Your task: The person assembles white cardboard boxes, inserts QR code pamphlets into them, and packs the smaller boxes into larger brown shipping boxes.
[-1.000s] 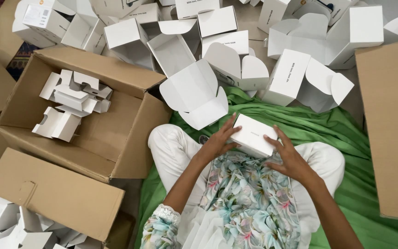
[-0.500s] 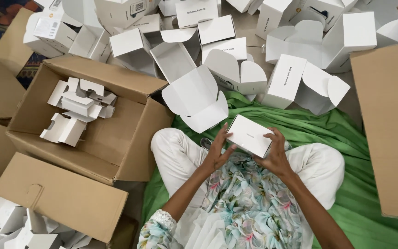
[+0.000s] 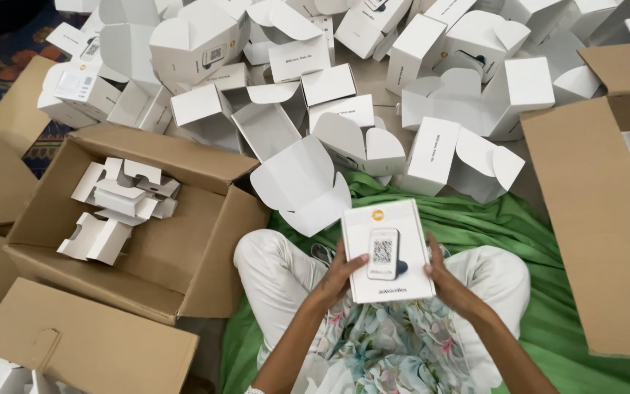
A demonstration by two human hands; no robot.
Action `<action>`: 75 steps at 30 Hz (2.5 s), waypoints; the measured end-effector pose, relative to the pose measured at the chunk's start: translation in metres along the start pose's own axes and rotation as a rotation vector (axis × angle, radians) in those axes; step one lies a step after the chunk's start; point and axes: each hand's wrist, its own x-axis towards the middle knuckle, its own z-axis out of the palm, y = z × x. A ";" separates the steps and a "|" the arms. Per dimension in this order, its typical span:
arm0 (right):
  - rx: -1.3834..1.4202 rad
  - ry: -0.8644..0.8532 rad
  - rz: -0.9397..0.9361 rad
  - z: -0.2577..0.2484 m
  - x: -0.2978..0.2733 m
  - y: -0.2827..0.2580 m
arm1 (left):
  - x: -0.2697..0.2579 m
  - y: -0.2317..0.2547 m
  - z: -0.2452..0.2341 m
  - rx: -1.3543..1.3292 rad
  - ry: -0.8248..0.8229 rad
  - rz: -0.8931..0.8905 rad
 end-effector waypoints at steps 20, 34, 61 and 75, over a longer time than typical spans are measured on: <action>0.248 0.184 -0.420 -0.144 0.147 -0.393 | 0.058 0.028 -0.014 0.062 -0.066 -0.249; 0.601 0.314 -0.083 -0.065 0.072 -0.057 | 0.073 -0.005 -0.038 -0.050 0.027 -0.258; -0.883 0.498 -0.649 0.038 0.190 -0.218 | 0.043 -0.045 -0.086 0.190 0.236 -0.032; -1.292 0.676 -1.256 -0.029 -0.030 -0.302 | 0.039 0.010 -0.081 -0.353 0.153 0.337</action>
